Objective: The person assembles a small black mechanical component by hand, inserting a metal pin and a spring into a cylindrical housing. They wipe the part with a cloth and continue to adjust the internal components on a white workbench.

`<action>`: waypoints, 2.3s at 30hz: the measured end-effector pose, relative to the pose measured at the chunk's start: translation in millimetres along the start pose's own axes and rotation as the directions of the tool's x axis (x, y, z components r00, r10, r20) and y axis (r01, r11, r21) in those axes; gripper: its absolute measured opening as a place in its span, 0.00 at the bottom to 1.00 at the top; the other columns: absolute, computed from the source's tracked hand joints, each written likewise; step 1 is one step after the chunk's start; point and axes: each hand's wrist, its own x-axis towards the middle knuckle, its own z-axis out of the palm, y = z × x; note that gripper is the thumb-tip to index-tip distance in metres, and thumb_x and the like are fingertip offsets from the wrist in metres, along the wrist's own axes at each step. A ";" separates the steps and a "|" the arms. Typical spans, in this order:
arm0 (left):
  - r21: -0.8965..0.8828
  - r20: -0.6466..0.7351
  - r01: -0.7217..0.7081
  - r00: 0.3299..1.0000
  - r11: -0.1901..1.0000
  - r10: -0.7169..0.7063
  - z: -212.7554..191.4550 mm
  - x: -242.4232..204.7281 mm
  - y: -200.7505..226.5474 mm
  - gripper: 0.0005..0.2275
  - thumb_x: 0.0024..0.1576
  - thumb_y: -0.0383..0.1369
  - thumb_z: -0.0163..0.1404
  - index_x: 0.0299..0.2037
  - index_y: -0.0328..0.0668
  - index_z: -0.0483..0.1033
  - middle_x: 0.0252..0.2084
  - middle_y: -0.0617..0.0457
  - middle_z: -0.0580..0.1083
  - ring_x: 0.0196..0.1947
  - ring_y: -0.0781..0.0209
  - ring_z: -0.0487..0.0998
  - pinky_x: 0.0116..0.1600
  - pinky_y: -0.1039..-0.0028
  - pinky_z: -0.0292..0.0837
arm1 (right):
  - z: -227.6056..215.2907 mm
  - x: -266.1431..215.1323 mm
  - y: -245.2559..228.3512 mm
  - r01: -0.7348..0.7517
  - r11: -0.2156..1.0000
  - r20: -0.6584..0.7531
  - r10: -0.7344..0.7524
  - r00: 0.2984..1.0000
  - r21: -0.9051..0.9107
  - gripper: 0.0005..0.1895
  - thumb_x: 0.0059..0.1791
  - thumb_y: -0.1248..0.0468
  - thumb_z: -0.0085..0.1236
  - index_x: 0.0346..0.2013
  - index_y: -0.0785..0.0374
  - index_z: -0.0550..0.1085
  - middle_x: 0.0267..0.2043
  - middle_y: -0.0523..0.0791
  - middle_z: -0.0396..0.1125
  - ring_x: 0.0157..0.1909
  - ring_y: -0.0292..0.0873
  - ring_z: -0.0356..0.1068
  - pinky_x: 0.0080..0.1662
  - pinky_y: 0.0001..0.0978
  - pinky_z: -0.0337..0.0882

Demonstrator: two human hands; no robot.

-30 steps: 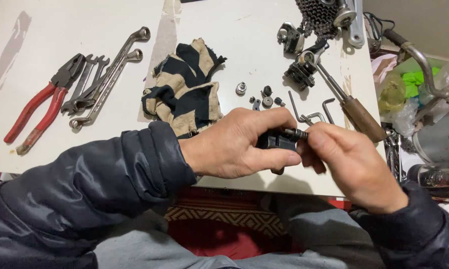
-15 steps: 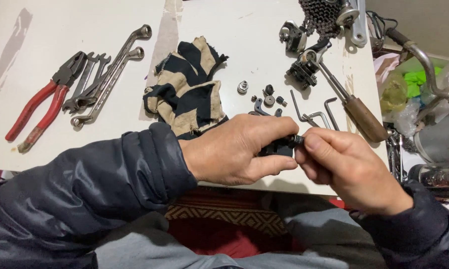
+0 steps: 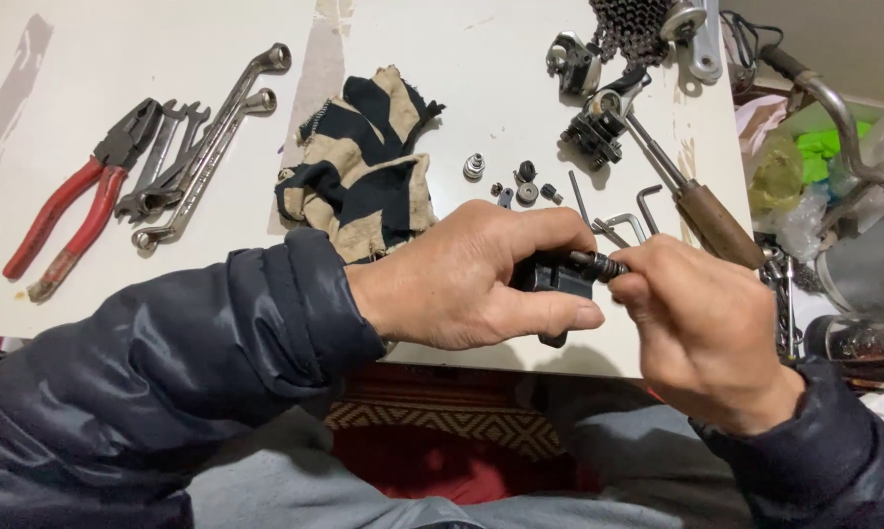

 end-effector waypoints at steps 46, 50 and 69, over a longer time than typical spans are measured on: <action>-0.670 -0.289 0.323 0.716 0.668 -0.636 -31.8 -4.9 -12.3 0.15 0.51 0.40 0.57 0.41 0.38 0.76 0.35 0.52 0.76 0.28 0.64 0.73 0.34 0.75 0.73 | 64.2 32.1 -1.7 0.092 0.994 0.194 -0.102 0.976 0.058 0.17 0.50 0.56 0.62 0.49 0.62 0.75 0.36 0.47 0.68 0.29 0.48 0.68 0.31 0.43 0.69; -0.628 -0.329 0.340 0.699 0.700 -0.635 -36.2 -13.5 -12.7 0.14 0.52 0.43 0.54 0.38 0.41 0.75 0.33 0.56 0.71 0.28 0.66 0.72 0.35 0.78 0.72 | 78.3 45.7 -30.3 0.166 0.985 0.208 -0.174 0.963 0.056 0.34 0.48 0.44 0.61 0.58 0.66 0.68 0.55 0.56 0.65 0.49 0.53 0.68 0.45 0.47 0.74; -0.401 -0.627 0.101 0.694 0.910 -0.353 -68.6 -53.7 3.9 0.09 0.53 0.44 0.53 0.28 0.52 0.75 0.28 0.63 0.77 0.25 0.74 0.74 0.31 0.82 0.70 | 7.5 93.5 -32.0 -0.486 0.862 0.445 0.380 0.811 0.148 0.23 0.35 0.68 0.56 0.46 0.59 0.76 0.35 0.44 0.68 0.33 0.42 0.62 0.31 0.33 0.63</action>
